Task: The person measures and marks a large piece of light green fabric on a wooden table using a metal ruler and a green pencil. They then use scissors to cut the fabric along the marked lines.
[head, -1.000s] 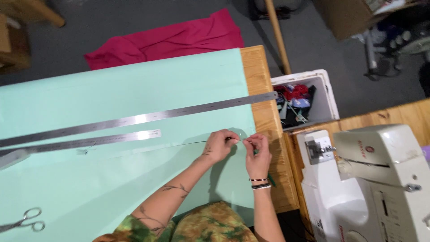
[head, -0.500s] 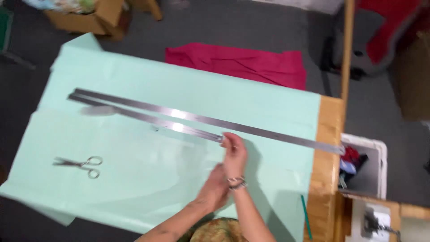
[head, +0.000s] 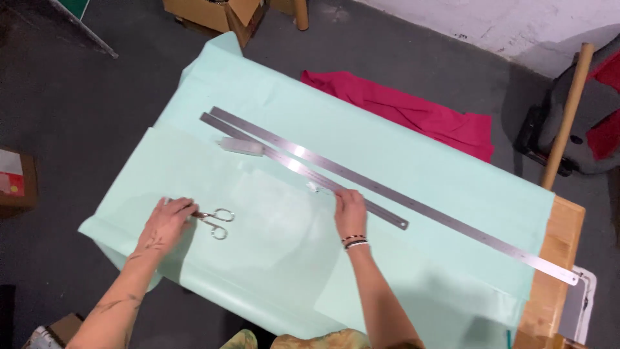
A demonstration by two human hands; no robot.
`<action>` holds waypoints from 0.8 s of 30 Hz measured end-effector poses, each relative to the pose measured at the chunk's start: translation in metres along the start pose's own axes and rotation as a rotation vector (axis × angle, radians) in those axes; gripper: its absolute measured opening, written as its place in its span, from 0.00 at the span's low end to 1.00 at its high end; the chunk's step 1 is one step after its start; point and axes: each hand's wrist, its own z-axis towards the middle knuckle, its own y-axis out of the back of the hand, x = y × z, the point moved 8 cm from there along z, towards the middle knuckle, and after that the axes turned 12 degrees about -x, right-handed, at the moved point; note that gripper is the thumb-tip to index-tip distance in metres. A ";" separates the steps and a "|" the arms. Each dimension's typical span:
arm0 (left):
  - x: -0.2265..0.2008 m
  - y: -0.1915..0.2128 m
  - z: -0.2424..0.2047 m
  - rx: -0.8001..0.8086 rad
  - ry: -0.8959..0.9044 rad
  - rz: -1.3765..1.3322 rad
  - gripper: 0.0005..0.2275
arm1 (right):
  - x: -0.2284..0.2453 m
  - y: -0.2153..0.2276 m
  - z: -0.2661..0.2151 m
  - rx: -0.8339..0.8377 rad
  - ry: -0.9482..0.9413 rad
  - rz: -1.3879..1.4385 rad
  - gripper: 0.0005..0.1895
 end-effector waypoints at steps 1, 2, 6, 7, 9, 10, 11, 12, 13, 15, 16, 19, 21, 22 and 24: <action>0.003 -0.003 0.007 0.057 -0.065 -0.014 0.22 | 0.001 0.001 -0.002 -0.031 0.053 -0.048 0.06; 0.001 0.013 0.009 0.061 -0.069 -0.018 0.22 | 0.011 0.007 -0.005 -0.030 0.049 -0.053 0.06; -0.011 0.034 0.028 0.151 -0.269 -0.106 0.06 | 0.039 0.027 -0.012 -0.106 -0.140 0.000 0.06; -0.014 0.027 0.028 0.183 -0.364 -0.042 0.07 | 0.044 0.032 -0.014 -0.138 -0.194 0.022 0.06; -0.018 0.029 0.033 0.243 -0.411 -0.071 0.06 | 0.060 0.030 -0.030 -0.166 -0.207 0.019 0.06; -0.022 0.028 0.033 0.304 -0.440 -0.095 0.05 | 0.067 0.031 -0.037 -0.184 -0.210 0.026 0.07; -0.036 0.043 0.045 0.306 -0.462 -0.099 0.05 | 0.074 0.032 -0.046 -0.195 -0.223 0.013 0.07; -0.044 0.054 0.058 0.393 -0.325 -0.241 0.07 | 0.081 0.036 -0.055 -0.231 -0.223 0.073 0.07; -0.054 0.065 0.070 0.479 -0.190 -0.377 0.09 | 0.088 0.040 -0.064 -0.271 -0.224 0.132 0.06; -0.099 0.112 0.103 0.542 0.100 -0.688 0.17 | 0.090 0.048 -0.083 -0.289 -0.324 0.121 0.06; -0.119 0.131 0.114 0.592 0.430 -0.985 0.28 | 0.089 0.051 -0.093 -0.290 -0.410 0.127 0.06; -0.203 0.112 0.161 0.288 -0.178 -0.732 0.30 | 0.070 0.058 -0.117 -0.201 -0.622 0.153 0.05; -0.226 0.133 0.180 0.368 -0.005 -0.865 0.22 | 0.056 0.067 -0.114 -0.202 -0.633 0.100 0.06; -0.234 0.139 0.189 0.432 0.196 -0.985 0.16 | 0.048 0.072 -0.111 -0.188 -0.624 0.062 0.07; -0.249 0.060 0.219 0.323 0.041 -0.855 0.19 | 0.025 0.071 -0.095 -0.173 -0.438 -0.047 0.09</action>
